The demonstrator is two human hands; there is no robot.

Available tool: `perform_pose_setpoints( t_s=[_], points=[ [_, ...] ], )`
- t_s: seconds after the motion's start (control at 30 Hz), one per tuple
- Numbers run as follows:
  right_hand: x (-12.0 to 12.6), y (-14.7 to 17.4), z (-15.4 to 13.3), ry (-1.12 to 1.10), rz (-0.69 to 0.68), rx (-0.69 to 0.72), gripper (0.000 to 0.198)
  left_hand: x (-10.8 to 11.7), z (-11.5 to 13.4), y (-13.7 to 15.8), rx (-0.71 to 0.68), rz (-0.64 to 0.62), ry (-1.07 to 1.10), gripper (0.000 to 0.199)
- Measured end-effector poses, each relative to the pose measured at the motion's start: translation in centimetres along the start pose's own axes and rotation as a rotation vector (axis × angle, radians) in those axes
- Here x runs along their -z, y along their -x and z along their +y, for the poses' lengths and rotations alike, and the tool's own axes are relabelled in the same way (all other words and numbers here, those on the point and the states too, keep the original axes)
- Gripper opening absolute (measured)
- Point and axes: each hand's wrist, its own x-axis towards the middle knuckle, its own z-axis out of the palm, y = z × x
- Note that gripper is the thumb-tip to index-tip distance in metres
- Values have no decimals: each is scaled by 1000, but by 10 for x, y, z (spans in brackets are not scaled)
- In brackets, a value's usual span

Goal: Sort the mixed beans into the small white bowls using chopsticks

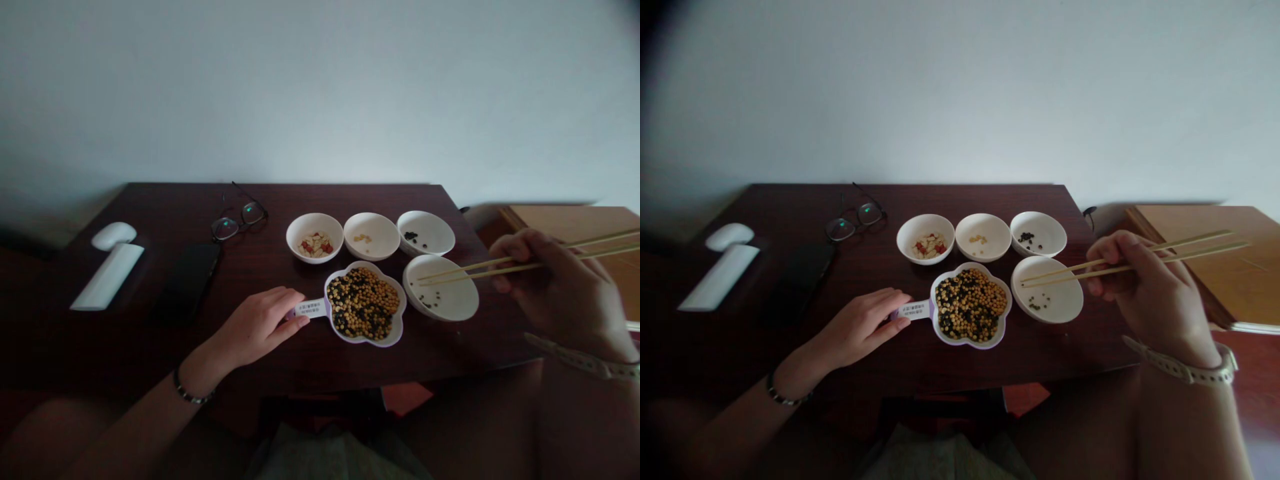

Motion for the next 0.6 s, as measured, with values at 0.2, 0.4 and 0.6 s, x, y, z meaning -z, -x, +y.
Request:
perform_pose_setpoints(
  t_s=[0.2,0.4,0.6],
  points=[
    [-44,3,4,-112,-135,-159,39,2,2,0,5,4,-1,22],
    [-62,7,4,18,-262,-142,42,1,1,0,6,-3,-4,23],
    [-66,5,0,59,-271,-131,43,0,0,0,9,1,8,22]
  ],
)
